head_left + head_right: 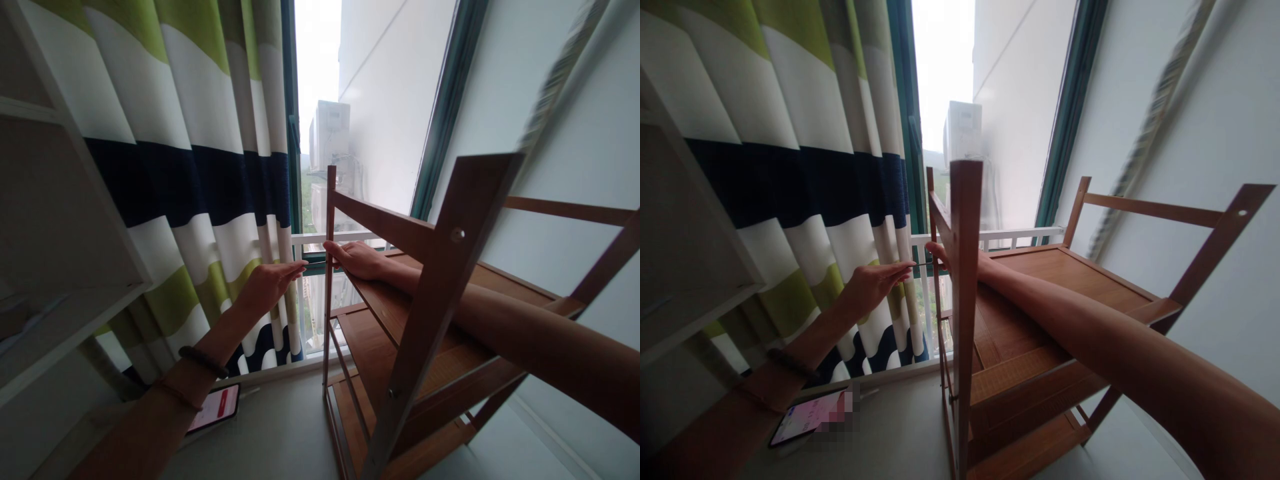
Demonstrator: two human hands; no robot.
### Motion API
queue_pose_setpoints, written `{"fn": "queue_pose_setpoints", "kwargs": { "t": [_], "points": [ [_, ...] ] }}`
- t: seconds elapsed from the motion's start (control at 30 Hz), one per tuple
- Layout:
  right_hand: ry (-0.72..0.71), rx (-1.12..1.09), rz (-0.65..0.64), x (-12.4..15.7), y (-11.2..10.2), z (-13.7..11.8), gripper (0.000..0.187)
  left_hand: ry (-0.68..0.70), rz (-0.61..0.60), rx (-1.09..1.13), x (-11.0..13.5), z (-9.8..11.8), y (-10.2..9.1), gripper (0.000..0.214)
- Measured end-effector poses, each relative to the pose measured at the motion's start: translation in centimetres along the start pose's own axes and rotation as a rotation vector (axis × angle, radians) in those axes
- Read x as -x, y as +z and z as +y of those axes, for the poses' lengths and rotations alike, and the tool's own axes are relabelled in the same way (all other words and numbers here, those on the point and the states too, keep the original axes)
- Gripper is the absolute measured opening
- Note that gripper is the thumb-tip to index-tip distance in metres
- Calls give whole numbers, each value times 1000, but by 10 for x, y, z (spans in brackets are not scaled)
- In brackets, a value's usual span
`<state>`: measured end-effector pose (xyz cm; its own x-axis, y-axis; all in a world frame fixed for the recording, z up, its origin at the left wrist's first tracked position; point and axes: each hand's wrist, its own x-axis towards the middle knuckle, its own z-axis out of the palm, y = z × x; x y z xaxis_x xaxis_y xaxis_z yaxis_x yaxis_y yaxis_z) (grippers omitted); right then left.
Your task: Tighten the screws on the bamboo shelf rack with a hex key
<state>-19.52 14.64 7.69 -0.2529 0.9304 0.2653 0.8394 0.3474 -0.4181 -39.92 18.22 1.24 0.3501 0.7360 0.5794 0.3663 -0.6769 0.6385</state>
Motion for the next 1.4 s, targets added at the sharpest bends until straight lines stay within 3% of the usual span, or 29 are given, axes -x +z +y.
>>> {"fn": "queue_pose_setpoints", "kwargs": {
  "t": [0.1,0.33,0.5,0.67,0.83,0.93,1.03,1.27,1.33,1.4],
  "points": [
    [-41,-21,-1,-1,1,4,71,-125,-39,84,0,7,2,26],
    [-42,-45,-18,-2,1,8,74,-465,-182,557,-11,14,-2,26],
    [-79,-47,-14,-4,3,15,73,-630,-413,597,-21,8,-11,34],
    [-107,-2,-2,-7,4,18,71,-457,-296,488,-22,14,-8,22],
    [-54,-12,6,-7,5,15,70,-109,-1,148,-10,15,-2,19],
    [-59,6,11,-6,5,12,72,-11,23,79,1,12,2,24],
    [-76,18,21,-6,5,11,73,-53,-2,134,7,15,8,26],
    [-59,-6,24,-3,3,10,71,-371,-204,674,1,27,6,36],
    [-57,-3,30,-3,3,8,73,-418,-307,701,-3,24,3,34],
    [-54,0,28,-2,2,6,73,-369,-341,605,-6,18,2,30]
  ]
}}
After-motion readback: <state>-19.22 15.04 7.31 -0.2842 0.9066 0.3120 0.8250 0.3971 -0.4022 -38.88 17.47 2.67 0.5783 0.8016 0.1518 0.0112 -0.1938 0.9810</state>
